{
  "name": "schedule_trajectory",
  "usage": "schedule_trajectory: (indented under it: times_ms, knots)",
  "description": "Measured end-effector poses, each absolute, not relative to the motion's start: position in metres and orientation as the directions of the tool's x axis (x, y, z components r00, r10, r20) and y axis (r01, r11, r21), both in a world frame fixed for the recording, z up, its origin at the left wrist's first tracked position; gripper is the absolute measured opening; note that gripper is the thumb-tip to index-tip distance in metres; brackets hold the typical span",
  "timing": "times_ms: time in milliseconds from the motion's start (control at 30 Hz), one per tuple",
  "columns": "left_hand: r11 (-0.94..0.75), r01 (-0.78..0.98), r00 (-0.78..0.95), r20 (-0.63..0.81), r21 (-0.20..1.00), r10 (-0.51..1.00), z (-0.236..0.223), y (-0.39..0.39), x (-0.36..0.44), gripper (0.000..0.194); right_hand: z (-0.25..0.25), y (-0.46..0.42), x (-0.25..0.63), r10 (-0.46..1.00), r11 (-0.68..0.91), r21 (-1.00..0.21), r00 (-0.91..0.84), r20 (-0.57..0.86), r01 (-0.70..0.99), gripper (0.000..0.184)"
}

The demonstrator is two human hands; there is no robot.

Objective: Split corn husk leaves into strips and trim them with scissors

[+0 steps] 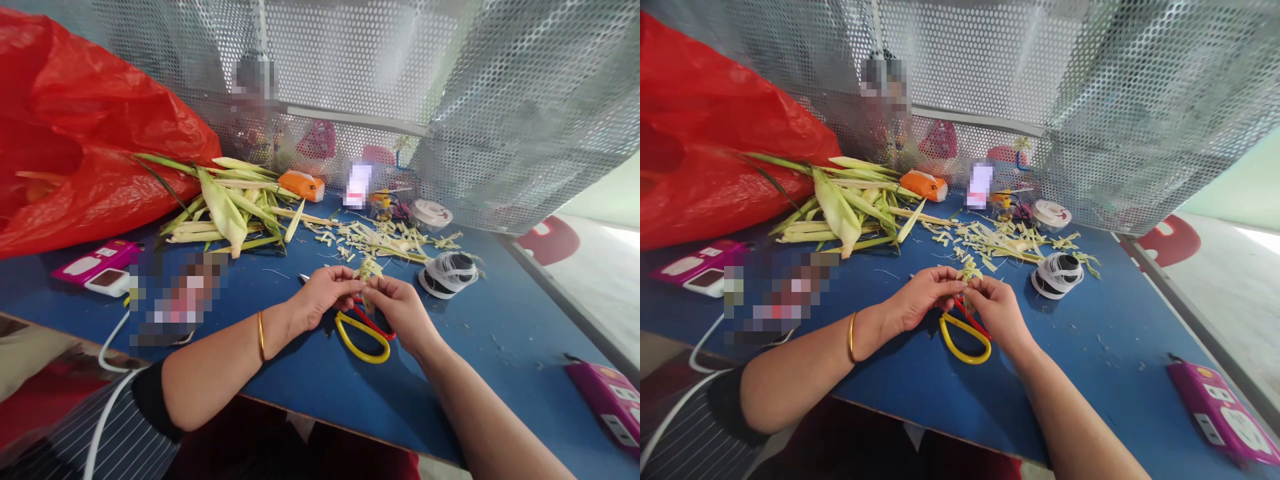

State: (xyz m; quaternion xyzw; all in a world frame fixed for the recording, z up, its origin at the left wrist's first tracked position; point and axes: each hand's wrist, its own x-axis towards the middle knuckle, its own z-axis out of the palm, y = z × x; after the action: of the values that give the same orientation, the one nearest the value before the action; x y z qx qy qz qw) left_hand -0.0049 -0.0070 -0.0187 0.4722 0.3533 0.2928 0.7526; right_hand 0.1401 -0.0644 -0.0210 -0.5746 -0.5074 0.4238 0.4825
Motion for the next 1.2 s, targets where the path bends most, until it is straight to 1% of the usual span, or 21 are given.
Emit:
schedule_trajectory:
  times_ms: [67,133,200,300,367,433,500,567,700,867,967,1033,1133,1200]
  knots:
    - [0.333,-0.135,0.546,-0.211,0.933,0.811,-0.0175,-0.0081,-0.0042,0.024,-0.0202,-0.0648,0.1408,0.991,-0.045,-0.992,0.131,-0.029,0.120,0.030]
    - [0.324,-0.170,0.542,-0.187,0.931,0.820,-0.0164,-0.0079,-0.0047,0.024,-0.0191,-0.0655,0.1422,0.991,-0.062,-0.996,0.120,-0.054,0.061,0.029]
    - [0.389,-0.176,0.594,-0.218,0.904,0.775,-0.0166,-0.0065,-0.0061,0.026,-0.0180,-0.0660,0.1439,0.993,-0.086,-0.996,0.081,-0.086,0.000,0.028]
    - [0.522,-0.123,0.696,-0.302,0.844,0.652,-0.0183,-0.0039,-0.0083,0.031,-0.0170,-0.0662,0.1457,0.990,-0.139,-0.987,-0.009,-0.139,-0.075,0.029]
    - [0.547,-0.087,0.724,-0.324,0.833,0.609,-0.0190,-0.0035,-0.0087,0.035,-0.0166,-0.0657,0.1457,0.984,-0.170,-0.981,-0.065,-0.165,-0.095,0.029]
    - [0.518,-0.068,0.718,-0.319,0.853,0.618,-0.0190,-0.0045,-0.0082,0.038,-0.0162,-0.0651,0.1449,0.980,-0.186,-0.979,-0.081,-0.179,-0.087,0.031]
    - [0.468,-0.063,0.699,-0.295,0.882,0.652,-0.0187,-0.0059,-0.0073,0.039,-0.0158,-0.0646,0.1438,0.984,-0.173,-0.984,-0.057,-0.170,-0.043,0.034]
    - [0.428,-0.077,0.691,-0.262,0.900,0.674,-0.0186,-0.0066,-0.0065,0.039,-0.0156,-0.0645,0.1429,0.992,-0.123,-0.992,-0.016,-0.124,0.035,0.035]
    - [0.429,-0.125,0.675,-0.240,0.895,0.698,-0.0183,-0.0047,-0.0066,0.035,-0.0166,-0.0643,0.1431,0.999,-0.037,-0.983,0.040,-0.030,0.178,0.034]
    - [0.508,-0.163,0.653,-0.294,0.846,0.698,-0.0169,-0.0027,-0.0064,0.033,-0.0192,-0.0629,0.1440,0.999,-0.028,-0.976,0.042,-0.019,0.216,0.031]
    - [0.481,-0.198,0.611,-0.276,0.854,0.742,-0.0176,-0.0046,-0.0041,0.032,-0.0211,-0.0634,0.1430,0.998,0.020,-0.964,0.058,0.036,0.266,0.027]
    - [0.448,-0.218,0.564,-0.263,0.867,0.783,-0.0185,-0.0062,-0.0022,0.031,-0.0222,-0.0650,0.1420,0.992,0.064,-0.934,0.079,0.098,0.353,0.024]
    - [0.424,-0.213,0.505,-0.273,0.880,0.819,-0.0191,-0.0078,0.0000,0.029,-0.0220,-0.0682,0.1409,0.977,0.117,-0.830,0.088,0.196,0.545,0.021]
    - [0.425,-0.183,0.487,-0.294,0.886,0.822,-0.0188,-0.0081,0.0008,0.027,-0.0206,-0.0699,0.1409,0.970,0.137,-0.767,0.074,0.233,0.627,0.020]
